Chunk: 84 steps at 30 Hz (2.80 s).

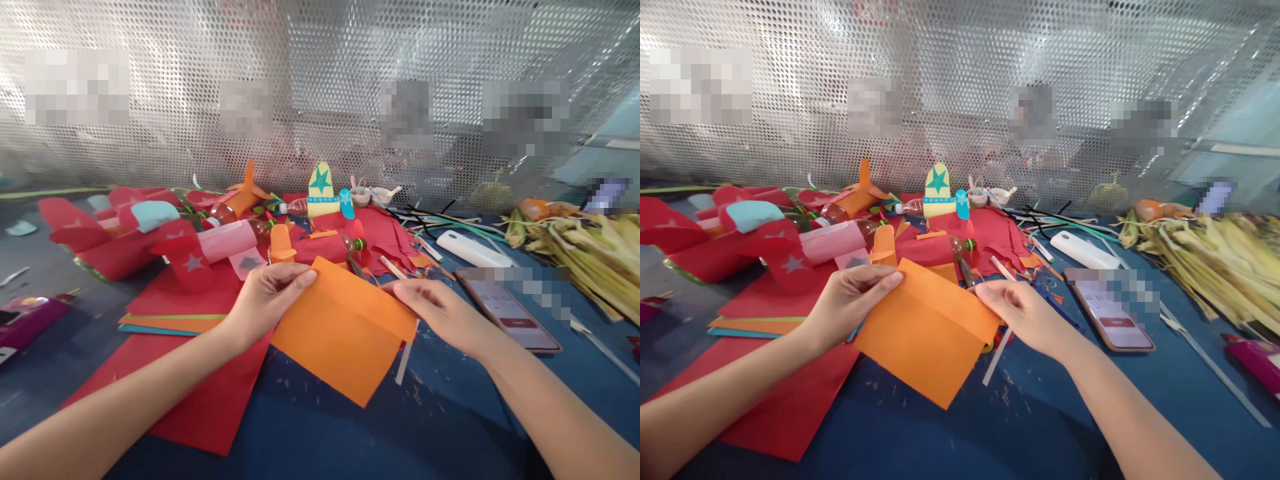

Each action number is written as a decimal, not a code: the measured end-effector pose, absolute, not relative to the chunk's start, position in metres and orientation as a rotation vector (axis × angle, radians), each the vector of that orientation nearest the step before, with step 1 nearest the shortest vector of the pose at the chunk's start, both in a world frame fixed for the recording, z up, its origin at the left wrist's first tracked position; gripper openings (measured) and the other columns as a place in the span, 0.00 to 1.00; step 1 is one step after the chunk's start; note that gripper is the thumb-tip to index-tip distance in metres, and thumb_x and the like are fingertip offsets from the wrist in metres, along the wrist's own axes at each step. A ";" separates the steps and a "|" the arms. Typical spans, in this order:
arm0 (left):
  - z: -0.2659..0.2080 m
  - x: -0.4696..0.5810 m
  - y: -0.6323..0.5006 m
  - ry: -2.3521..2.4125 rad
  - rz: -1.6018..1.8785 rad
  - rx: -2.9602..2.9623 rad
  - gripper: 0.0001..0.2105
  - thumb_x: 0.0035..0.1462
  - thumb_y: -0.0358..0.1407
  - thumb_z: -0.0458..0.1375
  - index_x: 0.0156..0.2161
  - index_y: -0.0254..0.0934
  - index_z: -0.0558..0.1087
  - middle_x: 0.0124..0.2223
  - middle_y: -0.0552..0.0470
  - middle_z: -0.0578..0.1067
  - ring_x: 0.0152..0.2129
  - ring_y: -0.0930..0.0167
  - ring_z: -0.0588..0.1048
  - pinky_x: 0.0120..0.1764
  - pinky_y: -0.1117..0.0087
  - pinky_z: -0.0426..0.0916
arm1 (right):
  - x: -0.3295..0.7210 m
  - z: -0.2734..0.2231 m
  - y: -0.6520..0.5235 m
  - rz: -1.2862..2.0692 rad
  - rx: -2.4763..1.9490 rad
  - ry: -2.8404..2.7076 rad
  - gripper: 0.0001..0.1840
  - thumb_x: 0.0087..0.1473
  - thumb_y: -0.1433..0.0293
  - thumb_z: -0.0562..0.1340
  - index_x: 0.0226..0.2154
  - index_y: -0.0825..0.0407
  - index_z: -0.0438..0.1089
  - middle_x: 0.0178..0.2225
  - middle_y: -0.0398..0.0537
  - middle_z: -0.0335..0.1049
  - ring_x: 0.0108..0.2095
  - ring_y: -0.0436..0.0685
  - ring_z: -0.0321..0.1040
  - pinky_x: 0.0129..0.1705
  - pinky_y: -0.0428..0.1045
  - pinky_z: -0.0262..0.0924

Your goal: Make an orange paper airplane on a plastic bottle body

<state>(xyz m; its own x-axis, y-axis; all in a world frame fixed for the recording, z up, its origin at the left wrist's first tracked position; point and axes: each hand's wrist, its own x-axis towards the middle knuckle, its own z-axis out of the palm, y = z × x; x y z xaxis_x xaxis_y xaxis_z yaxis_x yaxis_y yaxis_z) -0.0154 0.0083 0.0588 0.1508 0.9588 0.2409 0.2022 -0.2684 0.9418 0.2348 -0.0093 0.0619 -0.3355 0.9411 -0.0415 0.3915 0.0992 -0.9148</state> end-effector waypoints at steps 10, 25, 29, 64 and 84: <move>0.058 -0.016 0.011 1.129 1.166 1.605 0.12 0.49 0.43 0.61 0.29 0.35 0.79 0.25 0.52 0.77 0.20 0.74 0.72 0.20 0.78 0.65 | 0.238 0.065 -0.005 1.148 -1.308 -1.932 0.20 0.55 0.54 0.57 0.27 0.51 0.73 0.21 0.40 0.66 0.22 0.50 0.60 0.23 0.46 0.54; 0.053 -0.011 0.006 1.151 1.155 1.778 0.09 0.51 0.39 0.59 0.29 0.36 0.79 0.31 0.52 0.80 0.26 0.71 0.76 0.26 0.77 0.70 | 0.220 0.058 -0.013 0.922 -1.340 -1.878 0.14 0.52 0.58 0.63 0.34 0.51 0.74 0.34 0.46 0.77 0.33 0.54 0.73 0.35 0.47 0.66; 0.056 -0.012 0.002 1.147 1.173 1.747 0.08 0.50 0.39 0.60 0.29 0.37 0.79 0.31 0.53 0.81 0.27 0.69 0.77 0.28 0.76 0.72 | 0.217 0.057 -0.015 0.963 -1.264 -1.890 0.12 0.55 0.61 0.60 0.27 0.50 0.73 0.30 0.42 0.76 0.32 0.52 0.72 0.34 0.44 0.65; 0.056 -0.007 -0.001 1.047 1.028 1.164 0.14 0.49 0.48 0.62 0.31 0.37 0.73 0.27 0.55 0.76 0.22 0.74 0.74 0.27 0.77 0.68 | 0.231 0.054 -0.014 0.517 -1.110 -2.130 0.25 0.49 0.61 0.66 0.47 0.42 0.58 0.52 0.48 0.60 0.54 0.58 0.61 0.53 0.54 0.60; 0.052 -0.006 0.006 0.950 0.807 1.191 0.21 0.48 0.39 0.64 0.49 0.37 0.69 0.46 0.44 0.77 0.44 0.61 0.76 0.40 0.67 0.72 | 0.232 0.050 -0.009 0.304 -1.460 -2.124 0.12 0.62 0.63 0.48 0.35 0.49 0.63 0.21 0.40 0.65 0.20 0.51 0.64 0.25 0.46 0.58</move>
